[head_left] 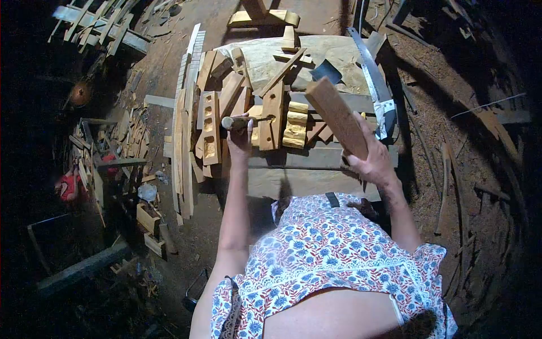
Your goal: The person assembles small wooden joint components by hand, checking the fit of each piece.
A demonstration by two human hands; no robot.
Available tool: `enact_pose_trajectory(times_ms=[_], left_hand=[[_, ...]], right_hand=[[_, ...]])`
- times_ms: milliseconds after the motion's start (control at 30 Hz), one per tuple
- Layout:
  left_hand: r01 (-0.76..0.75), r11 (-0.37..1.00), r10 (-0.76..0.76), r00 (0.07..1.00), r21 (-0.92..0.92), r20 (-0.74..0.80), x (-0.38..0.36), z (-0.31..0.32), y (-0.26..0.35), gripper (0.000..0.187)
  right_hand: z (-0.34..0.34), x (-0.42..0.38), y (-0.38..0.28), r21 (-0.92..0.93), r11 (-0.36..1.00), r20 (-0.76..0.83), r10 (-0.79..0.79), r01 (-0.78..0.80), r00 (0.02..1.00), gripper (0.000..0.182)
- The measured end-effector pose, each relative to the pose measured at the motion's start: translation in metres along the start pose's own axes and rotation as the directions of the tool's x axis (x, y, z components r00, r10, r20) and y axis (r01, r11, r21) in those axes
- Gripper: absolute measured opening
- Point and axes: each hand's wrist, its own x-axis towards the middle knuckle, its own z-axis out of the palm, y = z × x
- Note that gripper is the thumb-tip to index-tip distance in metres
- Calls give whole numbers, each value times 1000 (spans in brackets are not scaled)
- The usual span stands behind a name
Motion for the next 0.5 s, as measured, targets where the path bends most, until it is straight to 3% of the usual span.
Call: enact_pose_trajectory(times_ms=[100, 167, 233, 300, 367, 433, 467, 500], left_hand=[[-2, 997, 1, 1000, 75, 23, 1, -1, 4, 23], [-18, 996, 17, 1000, 84, 13, 3, -1, 2, 22], [-30, 995, 30, 1000, 97, -1, 5, -2, -2, 22], [96, 988, -99, 995, 120, 22, 10, -5, -8, 24], [79, 996, -80, 996, 38, 34, 11, -8, -48, 25], [180, 892, -194, 981, -414, 7, 14, -2, -50, 28], [144, 956, -155, 988, -256, -25, 15, 3, -30, 31], [142, 956, -154, 988, -257, -26, 16, 5, -20, 31]], right_hand=[[-7, 21, -27, -76, 997, 11, -5, 6, 1000, 87], [-7, 39, -39, -36, 991, 69, -127, 129, 990, 87], [-3, 59, -55, -65, 986, 122, -148, 156, 981, 85], [2, 87, -74, -150, 846, 187, -485, 512, 854, 80], [6, 113, -115, -315, 722, 328, -526, 616, 785, 76], [17, 139, -147, -233, 655, 343, -636, 719, 691, 73], [29, 155, -157, -235, 654, 343, -636, 719, 691, 73], [43, 173, -164, -203, 619, 433, -638, 759, 636, 69]])
